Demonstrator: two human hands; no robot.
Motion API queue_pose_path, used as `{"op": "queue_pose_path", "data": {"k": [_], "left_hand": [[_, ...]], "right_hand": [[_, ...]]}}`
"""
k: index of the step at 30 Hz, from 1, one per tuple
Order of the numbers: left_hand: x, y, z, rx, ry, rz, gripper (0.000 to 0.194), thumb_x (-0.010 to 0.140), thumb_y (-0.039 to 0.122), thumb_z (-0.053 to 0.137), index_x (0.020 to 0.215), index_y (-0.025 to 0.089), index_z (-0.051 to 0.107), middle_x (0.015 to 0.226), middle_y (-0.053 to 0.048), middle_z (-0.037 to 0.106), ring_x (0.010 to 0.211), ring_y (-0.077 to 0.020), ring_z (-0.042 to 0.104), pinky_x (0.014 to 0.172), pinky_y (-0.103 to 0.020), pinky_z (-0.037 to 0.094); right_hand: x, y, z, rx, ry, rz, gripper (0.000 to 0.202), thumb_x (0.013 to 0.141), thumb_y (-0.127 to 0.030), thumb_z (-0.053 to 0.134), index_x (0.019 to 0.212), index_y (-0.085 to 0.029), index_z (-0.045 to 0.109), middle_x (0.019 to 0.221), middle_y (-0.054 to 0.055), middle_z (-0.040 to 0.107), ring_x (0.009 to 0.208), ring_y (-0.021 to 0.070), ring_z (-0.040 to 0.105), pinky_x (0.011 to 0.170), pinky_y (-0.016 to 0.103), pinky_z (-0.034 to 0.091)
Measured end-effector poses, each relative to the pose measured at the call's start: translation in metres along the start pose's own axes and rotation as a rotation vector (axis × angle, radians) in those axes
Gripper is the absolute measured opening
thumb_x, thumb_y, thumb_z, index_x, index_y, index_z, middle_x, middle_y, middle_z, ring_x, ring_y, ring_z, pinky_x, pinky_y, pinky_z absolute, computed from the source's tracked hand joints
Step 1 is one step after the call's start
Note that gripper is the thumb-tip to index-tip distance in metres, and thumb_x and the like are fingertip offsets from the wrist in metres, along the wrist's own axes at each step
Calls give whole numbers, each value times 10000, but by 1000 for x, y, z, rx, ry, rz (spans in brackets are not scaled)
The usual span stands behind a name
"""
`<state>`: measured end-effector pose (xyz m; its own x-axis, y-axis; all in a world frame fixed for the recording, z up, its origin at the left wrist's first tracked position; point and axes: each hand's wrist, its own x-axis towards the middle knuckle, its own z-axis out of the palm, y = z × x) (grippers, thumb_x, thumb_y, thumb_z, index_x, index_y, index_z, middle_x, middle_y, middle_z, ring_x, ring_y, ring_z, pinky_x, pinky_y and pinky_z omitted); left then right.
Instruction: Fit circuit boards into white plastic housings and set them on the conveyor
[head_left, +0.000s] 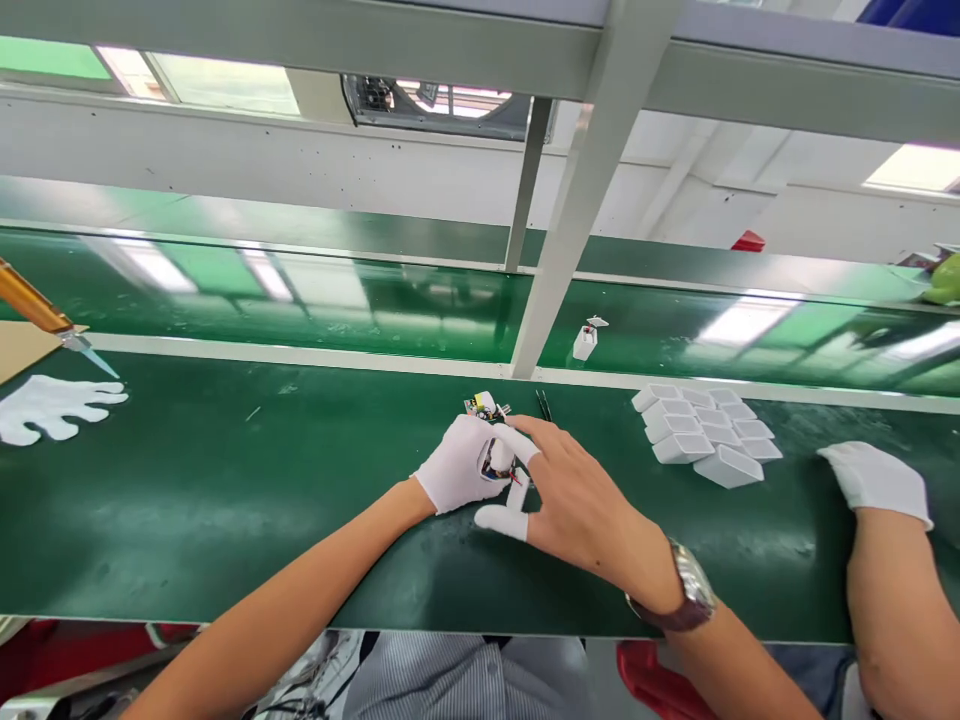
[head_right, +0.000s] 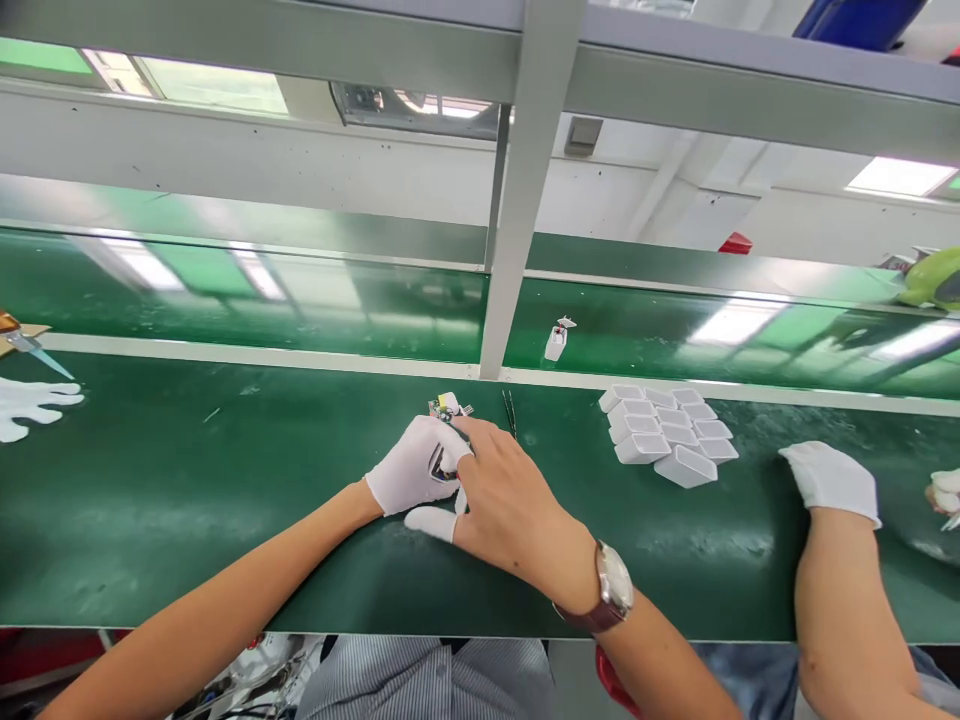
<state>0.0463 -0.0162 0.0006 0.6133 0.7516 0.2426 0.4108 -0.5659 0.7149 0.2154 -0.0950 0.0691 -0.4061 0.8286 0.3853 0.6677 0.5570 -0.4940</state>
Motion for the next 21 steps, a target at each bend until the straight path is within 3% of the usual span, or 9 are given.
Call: {"op": "queue_pose_path", "data": {"k": [3, 6, 8, 11, 15, 21], "left_hand": [[3, 1, -8, 11, 7, 54, 138, 670, 104, 608, 589, 202, 556, 617, 5, 579, 630, -157, 520, 662, -309, 427], [3, 0, -14, -31, 35, 17, 172, 728, 122, 595, 576, 197, 567, 615, -8, 588, 634, -160, 525, 665, -306, 432], [3, -3, -15, -46, 49, -1, 199, 744, 146, 614, 559, 193, 557, 599, -8, 577, 615, -152, 514, 647, -297, 430], [3, -9, -13, -75, 79, 3, 224, 720, 154, 652, 537, 187, 527, 572, 3, 552, 583, -137, 491, 612, -282, 417], [4, -14, -9, -71, 136, 17, 221, 663, 124, 668, 534, 183, 498, 553, 18, 523, 558, -121, 460, 594, -275, 396], [7, -12, -10, -22, 86, 53, 311, 685, 120, 637, 508, 192, 390, 504, 48, 433, 512, -96, 360, 553, -268, 325]], "right_hand": [[8, 21, 23, -47, -75, 13, 557, 830, -292, 742, 1347, -207, 555, 1419, 177, 535, 1312, 404, 521, 1049, 612, 501], [4, 37, 35, 0, -139, 79, 572, 887, -189, 621, 1433, -259, 463, 1349, 128, 585, 1145, 313, 640, 945, 505, 586], [0, 43, 38, 44, -136, 96, 601, 900, -203, 607, 1465, -277, 418, 1356, 119, 578, 1114, 291, 656, 929, 475, 596], [-5, 49, 40, 96, -79, 70, 656, 904, -232, 622, 1502, -272, 357, 1451, 125, 511, 1273, 301, 579, 1055, 488, 530], [-11, 55, 41, 148, -48, 60, 612, 933, -253, 617, 1492, -288, 371, 1409, 99, 558, 1269, 262, 593, 1082, 454, 522], [-12, 59, 44, 155, 18, -83, 655, 938, -177, 601, 1524, -283, 327, 1449, 109, 534, 1335, 250, 547, 1121, 439, 498]]}}
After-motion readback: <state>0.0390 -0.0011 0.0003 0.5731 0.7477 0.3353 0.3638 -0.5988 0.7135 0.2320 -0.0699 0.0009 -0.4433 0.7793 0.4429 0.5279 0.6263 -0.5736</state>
